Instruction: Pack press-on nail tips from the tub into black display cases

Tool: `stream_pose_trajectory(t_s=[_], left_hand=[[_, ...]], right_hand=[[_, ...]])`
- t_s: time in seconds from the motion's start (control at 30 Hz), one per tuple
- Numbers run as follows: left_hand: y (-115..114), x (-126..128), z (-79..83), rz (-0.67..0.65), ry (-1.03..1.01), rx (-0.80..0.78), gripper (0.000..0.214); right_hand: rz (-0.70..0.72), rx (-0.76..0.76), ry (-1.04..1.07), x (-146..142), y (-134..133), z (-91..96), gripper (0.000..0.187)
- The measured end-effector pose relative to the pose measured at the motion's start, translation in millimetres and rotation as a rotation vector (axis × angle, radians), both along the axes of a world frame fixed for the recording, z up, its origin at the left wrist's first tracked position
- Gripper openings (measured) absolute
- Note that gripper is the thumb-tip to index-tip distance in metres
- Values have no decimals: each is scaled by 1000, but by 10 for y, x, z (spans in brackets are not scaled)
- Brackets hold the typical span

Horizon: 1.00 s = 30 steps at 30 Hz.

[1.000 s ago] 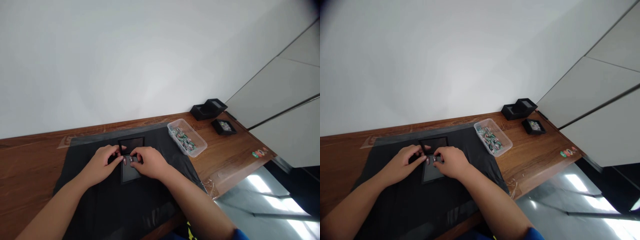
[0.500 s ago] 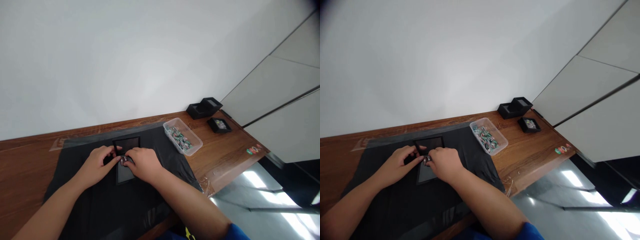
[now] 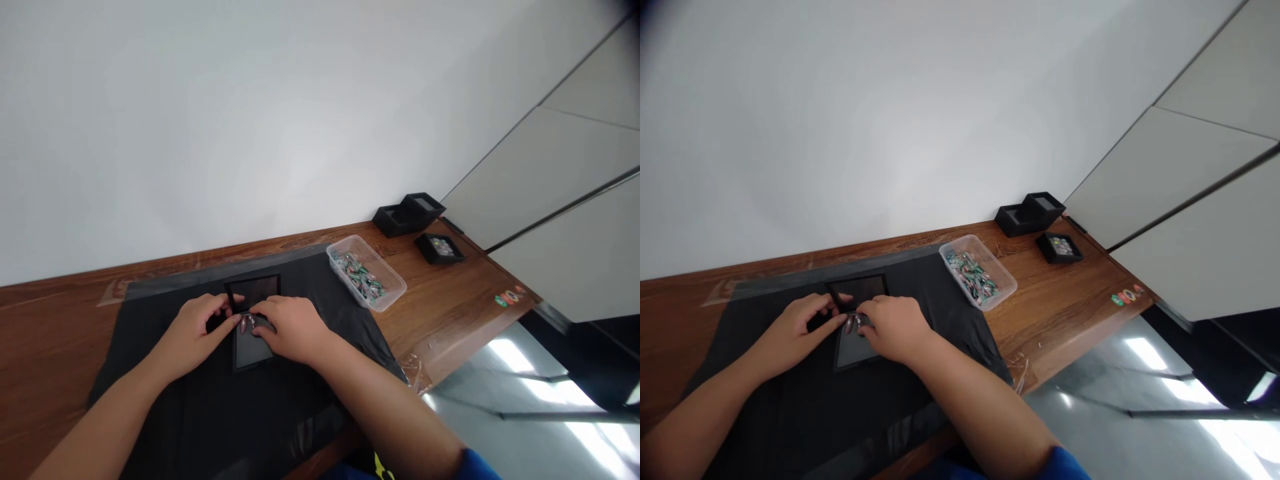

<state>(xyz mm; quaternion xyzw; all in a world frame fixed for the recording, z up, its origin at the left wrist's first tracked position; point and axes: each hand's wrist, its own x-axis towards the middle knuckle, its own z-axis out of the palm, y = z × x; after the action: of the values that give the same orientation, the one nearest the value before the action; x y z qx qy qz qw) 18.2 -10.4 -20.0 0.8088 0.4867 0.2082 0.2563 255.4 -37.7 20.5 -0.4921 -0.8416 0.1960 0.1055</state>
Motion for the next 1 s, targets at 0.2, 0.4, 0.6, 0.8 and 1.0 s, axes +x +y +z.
stream_pose_trajectory(t_s=[0.2,0.4,0.6,0.8,1.0], left_hand=[[-8,0,-13,4,8,5,44],[1,-2,-24,3,12,27,47],[7,-8,-55,5,15,49,59],[15,-53,-67,-9,5,29,57],[25,-91,-78,-36,-8,18,52]], right_hand=[[-23,22,-18,-60,-16,-20,26],[-20,48,-52,-89,-26,-8,26],[0,62,-90,-121,-48,24,23],[51,65,-124,-99,-55,55,27],[69,38,-114,-62,-60,87,28]])
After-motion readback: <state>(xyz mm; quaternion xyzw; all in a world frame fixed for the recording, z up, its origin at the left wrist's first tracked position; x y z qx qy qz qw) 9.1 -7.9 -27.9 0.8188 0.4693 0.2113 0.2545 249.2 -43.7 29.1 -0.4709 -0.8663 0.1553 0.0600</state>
